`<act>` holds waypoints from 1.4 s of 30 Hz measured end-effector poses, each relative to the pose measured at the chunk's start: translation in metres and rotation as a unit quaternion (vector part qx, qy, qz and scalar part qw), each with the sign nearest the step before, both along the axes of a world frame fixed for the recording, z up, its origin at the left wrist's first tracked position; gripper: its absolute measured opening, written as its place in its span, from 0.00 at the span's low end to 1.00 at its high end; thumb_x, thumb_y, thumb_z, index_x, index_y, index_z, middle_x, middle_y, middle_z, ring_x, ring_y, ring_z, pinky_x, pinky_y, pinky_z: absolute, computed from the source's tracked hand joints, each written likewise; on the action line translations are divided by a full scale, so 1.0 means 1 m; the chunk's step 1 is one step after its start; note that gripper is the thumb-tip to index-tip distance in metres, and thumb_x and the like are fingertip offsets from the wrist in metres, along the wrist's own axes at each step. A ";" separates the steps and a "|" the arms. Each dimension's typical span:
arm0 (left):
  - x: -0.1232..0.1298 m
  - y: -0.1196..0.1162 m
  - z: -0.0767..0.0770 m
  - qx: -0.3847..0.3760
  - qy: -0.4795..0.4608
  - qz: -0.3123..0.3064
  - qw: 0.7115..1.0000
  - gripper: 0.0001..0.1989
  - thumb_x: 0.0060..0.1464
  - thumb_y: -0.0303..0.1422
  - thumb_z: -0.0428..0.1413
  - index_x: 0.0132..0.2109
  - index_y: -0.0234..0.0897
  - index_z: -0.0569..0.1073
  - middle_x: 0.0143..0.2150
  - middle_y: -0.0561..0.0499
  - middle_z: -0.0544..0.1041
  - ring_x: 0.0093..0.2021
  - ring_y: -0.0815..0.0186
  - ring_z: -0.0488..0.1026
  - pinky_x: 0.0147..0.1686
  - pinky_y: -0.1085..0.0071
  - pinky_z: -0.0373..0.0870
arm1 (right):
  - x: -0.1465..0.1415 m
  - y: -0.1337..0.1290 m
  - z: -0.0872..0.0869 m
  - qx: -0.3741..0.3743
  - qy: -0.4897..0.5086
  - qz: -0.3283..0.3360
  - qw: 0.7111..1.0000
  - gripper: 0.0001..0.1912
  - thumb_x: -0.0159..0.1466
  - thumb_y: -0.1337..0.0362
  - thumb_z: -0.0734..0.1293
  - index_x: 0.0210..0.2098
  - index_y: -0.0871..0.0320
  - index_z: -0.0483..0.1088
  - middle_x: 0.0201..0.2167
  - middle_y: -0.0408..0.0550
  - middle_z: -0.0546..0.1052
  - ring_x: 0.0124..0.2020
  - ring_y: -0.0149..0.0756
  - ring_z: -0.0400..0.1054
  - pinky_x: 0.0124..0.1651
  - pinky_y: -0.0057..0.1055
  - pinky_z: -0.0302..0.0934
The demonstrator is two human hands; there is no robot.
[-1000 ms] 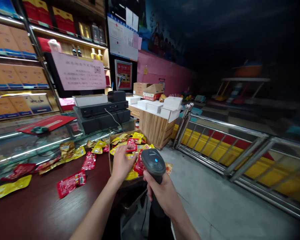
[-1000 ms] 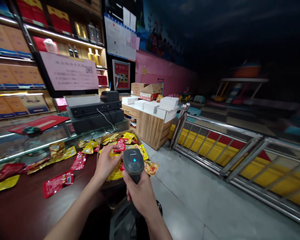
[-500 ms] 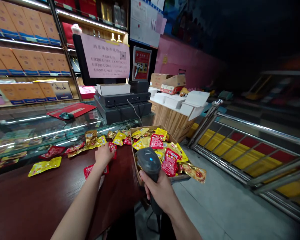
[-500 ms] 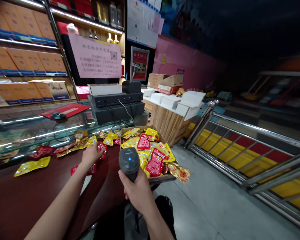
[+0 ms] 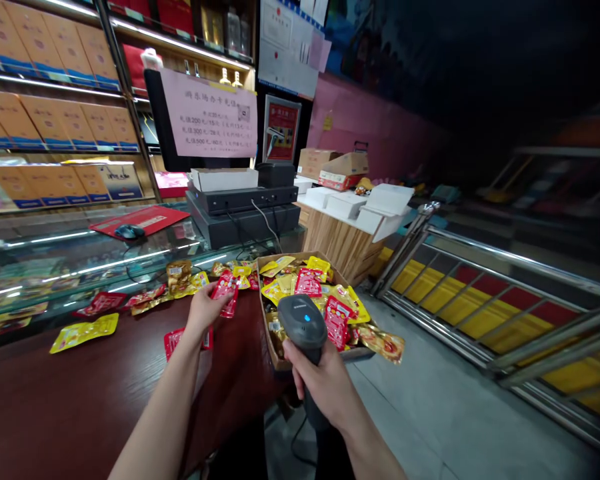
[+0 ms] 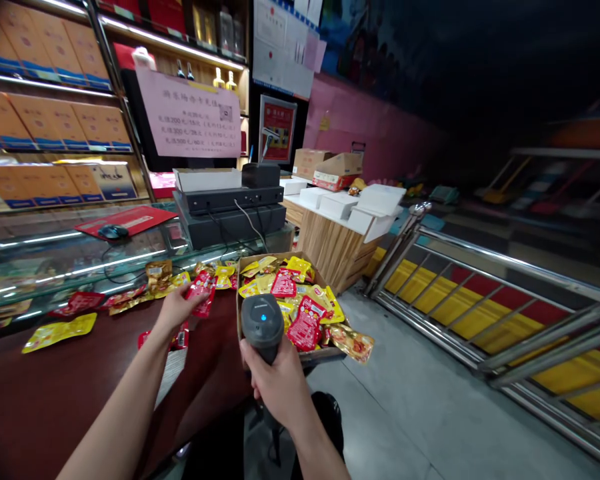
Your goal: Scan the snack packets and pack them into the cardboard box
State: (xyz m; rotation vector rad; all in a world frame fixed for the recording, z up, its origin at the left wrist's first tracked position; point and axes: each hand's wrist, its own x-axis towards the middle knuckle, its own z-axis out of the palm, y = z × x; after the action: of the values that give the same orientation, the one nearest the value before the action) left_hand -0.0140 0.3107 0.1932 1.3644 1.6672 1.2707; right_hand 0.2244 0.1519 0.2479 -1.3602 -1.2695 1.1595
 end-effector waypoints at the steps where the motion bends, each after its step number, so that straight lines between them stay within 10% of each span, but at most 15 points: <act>1: 0.010 -0.007 0.008 0.014 -0.067 -0.023 0.997 0.25 0.42 0.41 0.68 0.47 0.35 0.77 0.39 0.46 0.84 0.39 0.55 0.81 0.41 0.63 0.75 | 0.003 -0.003 0.003 0.004 -0.001 -0.002 1.000 0.21 0.64 0.44 0.69 0.33 0.56 0.66 0.12 0.33 0.65 0.12 0.26 0.58 0.17 0.23 0.56; 9: 0.137 -0.053 0.055 0.050 -0.270 -0.201 0.940 0.27 0.36 0.39 0.72 0.44 0.38 0.74 0.44 0.47 0.83 0.43 0.59 0.81 0.46 0.63 0.77 | 0.035 -0.028 0.025 0.018 0.027 -0.049 0.998 0.23 0.61 0.42 0.69 0.34 0.57 0.68 0.12 0.34 0.66 0.12 0.26 0.58 0.17 0.23 0.55; 18: 0.219 -0.057 0.050 0.060 -0.223 -0.258 0.938 0.27 0.36 0.40 0.71 0.43 0.37 0.72 0.42 0.46 0.82 0.44 0.58 0.80 0.51 0.61 0.75 | 0.078 -0.054 0.034 0.017 0.055 -0.128 0.990 0.23 0.59 0.43 0.71 0.35 0.56 0.66 0.11 0.32 0.65 0.12 0.27 0.58 0.17 0.23 0.54; 26: 0.230 -0.065 0.059 0.044 -0.259 -0.336 0.904 0.24 0.41 0.32 0.68 0.47 0.35 0.73 0.48 0.42 0.83 0.49 0.55 0.81 0.54 0.56 0.75 | 0.088 -0.060 0.040 0.019 0.040 -0.139 0.989 0.20 0.60 0.45 0.69 0.33 0.55 0.65 0.12 0.33 0.65 0.13 0.28 0.59 0.18 0.24 0.55; 42: 0.185 -0.021 0.081 0.100 -0.172 -0.226 0.954 0.31 0.36 0.44 0.72 0.46 0.36 0.73 0.45 0.44 0.83 0.43 0.57 0.81 0.46 0.61 0.78 | 0.090 -0.052 0.040 0.048 0.058 -0.147 0.986 0.25 0.58 0.40 0.70 0.34 0.56 0.66 0.12 0.34 0.66 0.13 0.27 0.58 0.18 0.25 0.55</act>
State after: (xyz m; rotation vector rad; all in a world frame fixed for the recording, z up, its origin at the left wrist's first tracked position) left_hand 0.1710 0.2898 0.2746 1.4366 0.9426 1.3292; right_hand 0.3148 0.0999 0.2875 -1.3362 -0.9901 0.9446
